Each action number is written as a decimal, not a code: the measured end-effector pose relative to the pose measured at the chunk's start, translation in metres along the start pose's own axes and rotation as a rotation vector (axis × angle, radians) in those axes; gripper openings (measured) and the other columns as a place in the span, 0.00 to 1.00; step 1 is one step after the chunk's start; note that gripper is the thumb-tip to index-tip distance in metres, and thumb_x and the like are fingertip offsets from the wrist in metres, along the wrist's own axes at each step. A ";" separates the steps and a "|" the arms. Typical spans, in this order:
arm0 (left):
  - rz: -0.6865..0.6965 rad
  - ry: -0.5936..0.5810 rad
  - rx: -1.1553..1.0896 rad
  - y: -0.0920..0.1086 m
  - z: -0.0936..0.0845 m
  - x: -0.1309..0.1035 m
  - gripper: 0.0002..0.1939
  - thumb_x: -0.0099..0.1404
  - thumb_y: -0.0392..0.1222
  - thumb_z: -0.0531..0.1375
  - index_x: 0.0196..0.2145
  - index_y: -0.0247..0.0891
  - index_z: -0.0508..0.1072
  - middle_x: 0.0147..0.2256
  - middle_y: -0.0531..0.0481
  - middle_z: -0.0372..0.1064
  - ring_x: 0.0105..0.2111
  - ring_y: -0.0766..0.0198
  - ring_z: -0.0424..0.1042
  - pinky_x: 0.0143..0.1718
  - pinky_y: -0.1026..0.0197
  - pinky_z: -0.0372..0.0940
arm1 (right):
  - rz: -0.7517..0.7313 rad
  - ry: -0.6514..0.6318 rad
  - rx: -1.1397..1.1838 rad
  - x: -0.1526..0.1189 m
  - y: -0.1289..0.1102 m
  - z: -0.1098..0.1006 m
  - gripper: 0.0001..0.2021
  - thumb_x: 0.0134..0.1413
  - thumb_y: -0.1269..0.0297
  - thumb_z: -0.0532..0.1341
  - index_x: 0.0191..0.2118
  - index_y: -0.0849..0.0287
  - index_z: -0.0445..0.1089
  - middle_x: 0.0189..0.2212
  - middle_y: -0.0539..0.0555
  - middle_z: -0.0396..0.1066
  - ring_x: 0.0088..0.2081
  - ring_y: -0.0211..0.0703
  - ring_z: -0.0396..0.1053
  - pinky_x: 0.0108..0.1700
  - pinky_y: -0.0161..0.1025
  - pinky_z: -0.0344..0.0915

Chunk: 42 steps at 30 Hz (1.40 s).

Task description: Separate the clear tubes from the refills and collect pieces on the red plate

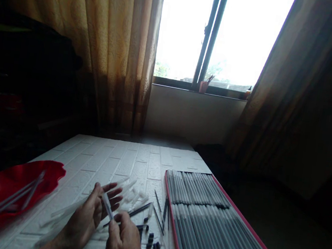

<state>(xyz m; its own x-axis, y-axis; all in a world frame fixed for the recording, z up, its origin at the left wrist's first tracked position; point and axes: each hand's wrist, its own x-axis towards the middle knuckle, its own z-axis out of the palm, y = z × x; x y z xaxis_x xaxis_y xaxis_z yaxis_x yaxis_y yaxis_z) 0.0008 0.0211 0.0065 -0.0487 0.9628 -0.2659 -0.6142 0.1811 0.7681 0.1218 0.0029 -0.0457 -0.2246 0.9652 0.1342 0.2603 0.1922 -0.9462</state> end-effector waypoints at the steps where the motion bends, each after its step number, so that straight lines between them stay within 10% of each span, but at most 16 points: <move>1: -0.005 0.005 0.012 0.001 -0.003 0.002 0.20 0.72 0.50 0.45 0.45 0.36 0.71 0.41 0.41 0.77 0.39 0.59 0.77 0.41 0.60 0.71 | 0.011 0.013 -0.001 -0.001 -0.004 -0.002 0.15 0.60 0.54 0.50 0.31 0.58 0.65 0.17 0.46 0.64 0.20 0.37 0.64 0.25 0.31 0.58; 10: -0.032 0.028 0.149 0.002 -0.011 0.012 0.13 0.70 0.41 0.50 0.40 0.33 0.73 0.34 0.43 0.78 0.33 0.59 0.78 0.35 0.61 0.72 | -0.097 0.207 -0.223 -0.021 -0.058 -0.095 0.12 0.54 0.59 0.57 0.34 0.59 0.74 0.33 0.55 0.73 0.36 0.42 0.71 0.38 0.35 0.65; 16: 0.036 -0.052 0.204 -0.003 -0.023 0.021 0.19 0.57 0.52 0.63 0.38 0.34 0.74 0.31 0.44 0.78 0.33 0.55 0.76 0.34 0.60 0.73 | 0.213 0.528 -0.610 -0.058 -0.030 -0.223 0.16 0.51 0.52 0.55 0.38 0.57 0.72 0.32 0.55 0.77 0.34 0.48 0.74 0.34 0.37 0.66; 20: 0.058 -0.009 0.279 0.004 -0.021 0.021 0.26 0.46 0.57 0.67 0.37 0.36 0.75 0.32 0.45 0.78 0.32 0.54 0.76 0.29 0.61 0.72 | 0.408 0.611 -0.848 -0.079 0.000 -0.271 0.13 0.51 0.55 0.54 0.35 0.54 0.73 0.31 0.52 0.77 0.34 0.47 0.74 0.33 0.37 0.63; 42: 0.046 0.148 0.319 0.028 -0.014 0.016 0.08 0.58 0.45 0.61 0.33 0.39 0.76 0.30 0.49 0.78 0.29 0.57 0.75 0.25 0.64 0.70 | 0.488 0.486 -1.081 -0.073 0.016 -0.263 0.13 0.57 0.63 0.53 0.40 0.55 0.75 0.38 0.56 0.77 0.41 0.48 0.74 0.38 0.37 0.63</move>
<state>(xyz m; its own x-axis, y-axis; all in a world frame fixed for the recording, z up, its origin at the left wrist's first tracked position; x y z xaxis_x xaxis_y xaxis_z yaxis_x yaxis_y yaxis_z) -0.0285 0.0391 0.0159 -0.1985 0.9360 -0.2907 -0.3329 0.2146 0.9182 0.3896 -0.0175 0.0064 0.4142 0.8974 0.1517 0.8963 -0.3732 -0.2394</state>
